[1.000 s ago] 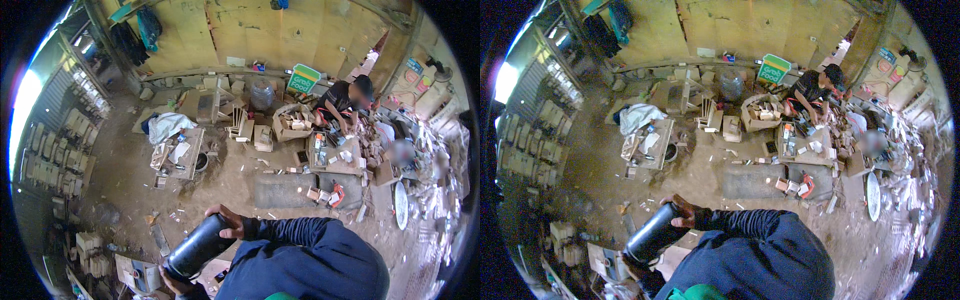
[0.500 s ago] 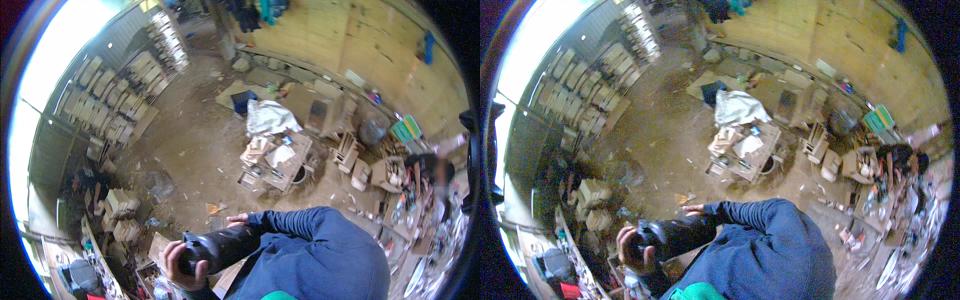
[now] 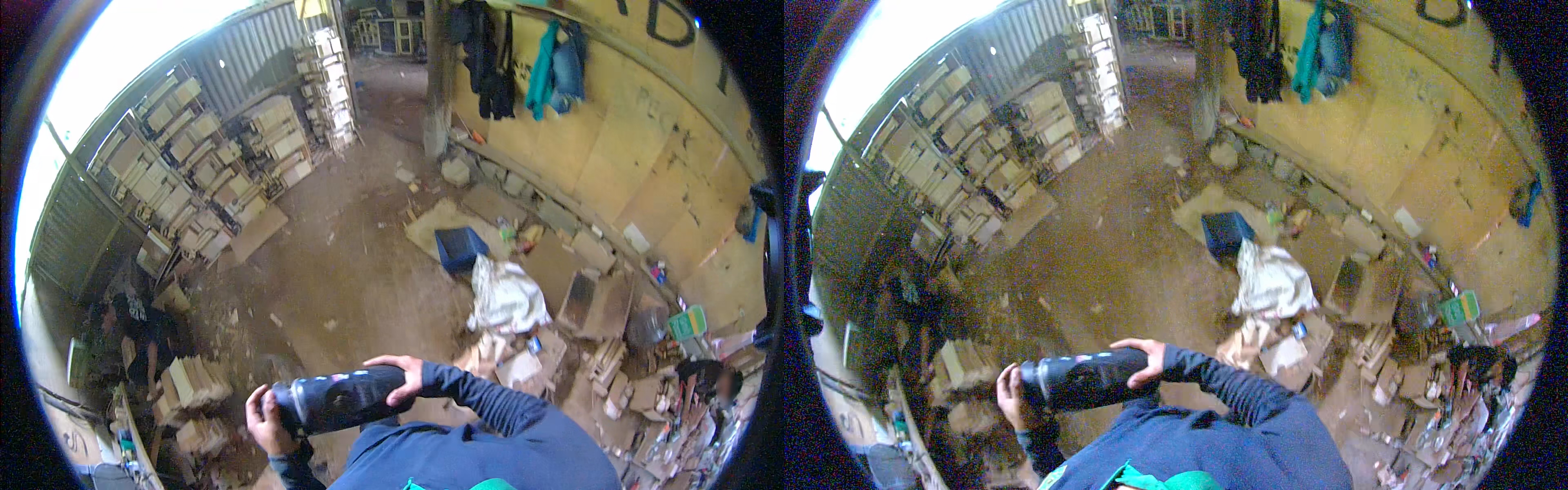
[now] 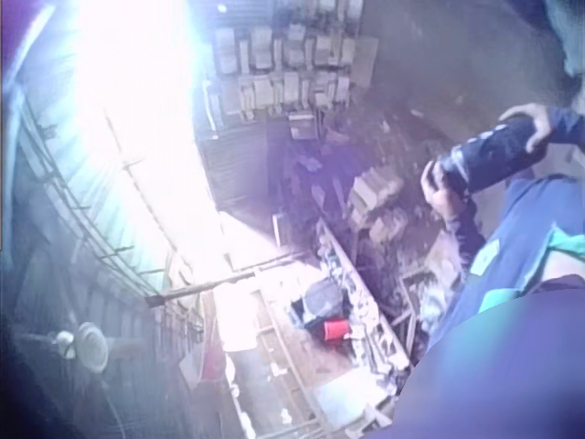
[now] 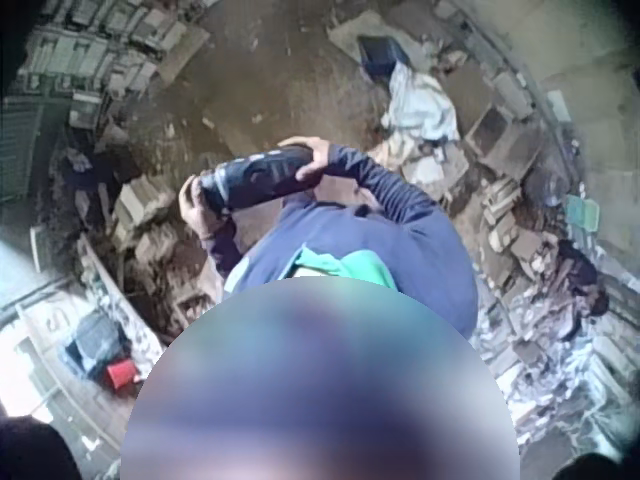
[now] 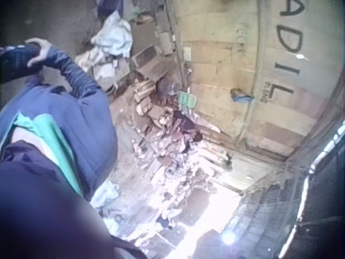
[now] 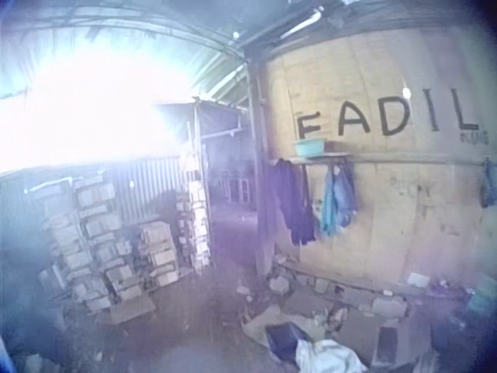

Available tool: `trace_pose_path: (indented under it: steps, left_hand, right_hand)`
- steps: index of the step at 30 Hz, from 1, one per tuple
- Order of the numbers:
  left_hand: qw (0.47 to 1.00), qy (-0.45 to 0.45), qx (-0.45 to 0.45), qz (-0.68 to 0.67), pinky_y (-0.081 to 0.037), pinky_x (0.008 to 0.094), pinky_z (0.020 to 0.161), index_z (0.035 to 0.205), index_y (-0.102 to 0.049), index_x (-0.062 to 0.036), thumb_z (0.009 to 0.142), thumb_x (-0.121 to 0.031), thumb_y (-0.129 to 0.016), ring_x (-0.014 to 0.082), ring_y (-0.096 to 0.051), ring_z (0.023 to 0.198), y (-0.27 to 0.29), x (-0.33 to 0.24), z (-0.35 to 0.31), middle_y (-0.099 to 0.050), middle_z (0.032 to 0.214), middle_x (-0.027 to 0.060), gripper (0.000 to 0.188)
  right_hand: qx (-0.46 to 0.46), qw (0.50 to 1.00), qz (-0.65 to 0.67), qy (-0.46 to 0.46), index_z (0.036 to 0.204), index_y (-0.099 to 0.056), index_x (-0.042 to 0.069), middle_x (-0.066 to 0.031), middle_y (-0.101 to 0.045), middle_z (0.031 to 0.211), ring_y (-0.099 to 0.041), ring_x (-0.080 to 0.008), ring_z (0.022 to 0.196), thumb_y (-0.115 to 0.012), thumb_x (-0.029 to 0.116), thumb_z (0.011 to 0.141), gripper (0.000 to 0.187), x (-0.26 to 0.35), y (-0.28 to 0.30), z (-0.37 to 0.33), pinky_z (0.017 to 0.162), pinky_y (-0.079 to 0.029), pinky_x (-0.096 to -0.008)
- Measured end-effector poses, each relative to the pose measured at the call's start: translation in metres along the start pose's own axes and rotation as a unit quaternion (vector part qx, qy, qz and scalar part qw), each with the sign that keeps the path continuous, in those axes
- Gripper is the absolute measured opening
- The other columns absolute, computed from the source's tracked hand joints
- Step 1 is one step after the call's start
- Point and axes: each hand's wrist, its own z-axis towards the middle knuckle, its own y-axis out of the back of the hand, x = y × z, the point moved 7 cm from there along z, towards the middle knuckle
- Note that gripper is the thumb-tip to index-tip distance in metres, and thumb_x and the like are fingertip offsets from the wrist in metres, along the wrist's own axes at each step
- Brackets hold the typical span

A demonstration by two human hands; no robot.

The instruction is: The person walks through a cluttered workshop, approaches a water dispenser, and fills a black reusable bottle. After filling, the person secures the lid and walks back through the workshop.

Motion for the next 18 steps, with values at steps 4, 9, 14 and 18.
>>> trace_pose_path:
  steps: [4, 9, 14, 18]
  left_hand:
    - [0.943, -0.035, 0.319, -0.093, -0.039, 0.0380, 0.110, 0.144, -0.045, 0.0003, 0.085, -0.026, -0.078, 0.0261, -0.052, 0.127, -0.123, -0.045, 0.142, -0.052, 0.140, 0.0157, 0.073]
    - [0.805, -0.081, 0.566, -0.157, -0.026, 0.0414, 0.122, 0.155, -0.031, 0.0002, 0.080, -0.017, -0.083, 0.0290, -0.034, 0.148, -0.238, -0.086, 0.265, -0.033, 0.159, 0.0169, 0.093]
    - [0.824, -0.059, 0.524, -0.208, -0.027, 0.0408, 0.121, 0.156, -0.026, 0.0035, 0.084, -0.017, -0.075, 0.0299, -0.039, 0.144, -0.342, -0.036, 0.394, -0.041, 0.153, 0.0197, 0.089]
    - [0.891, 0.014, 0.384, -0.243, -0.040, 0.0414, 0.113, 0.155, -0.029, -0.0043, 0.086, -0.027, -0.071, 0.0296, -0.051, 0.133, -0.362, -0.001, 0.539, -0.050, 0.144, 0.0172, 0.084]
  right_hand:
    - [-0.088, 0.991, 0.089, 0.057, 0.147, -0.045, 0.002, -0.0141, -0.054, 0.146, -0.051, -0.0252, 0.135, -0.092, 0.033, 0.067, 0.098, 0.011, 0.105, 0.064, 0.116, -0.036, -0.0424]
    - [-0.230, 0.914, 0.328, 0.069, 0.146, -0.043, -0.003, -0.0174, -0.053, 0.146, -0.053, -0.0285, 0.134, -0.086, 0.040, 0.062, 0.104, 0.001, 0.195, 0.098, 0.116, -0.037, -0.0431]
    - [-0.207, 0.912, 0.333, 0.122, 0.150, -0.039, -0.001, -0.0153, -0.048, 0.152, -0.046, -0.0300, 0.141, -0.084, 0.041, 0.075, 0.097, -0.041, 0.294, 0.223, 0.120, -0.031, -0.0466]
    - [-0.258, 0.944, 0.195, 0.058, 0.146, -0.046, -0.002, -0.0155, -0.054, 0.146, -0.050, -0.0271, 0.135, -0.083, 0.041, 0.071, 0.095, -0.032, 0.383, 0.362, 0.117, -0.034, -0.0436]
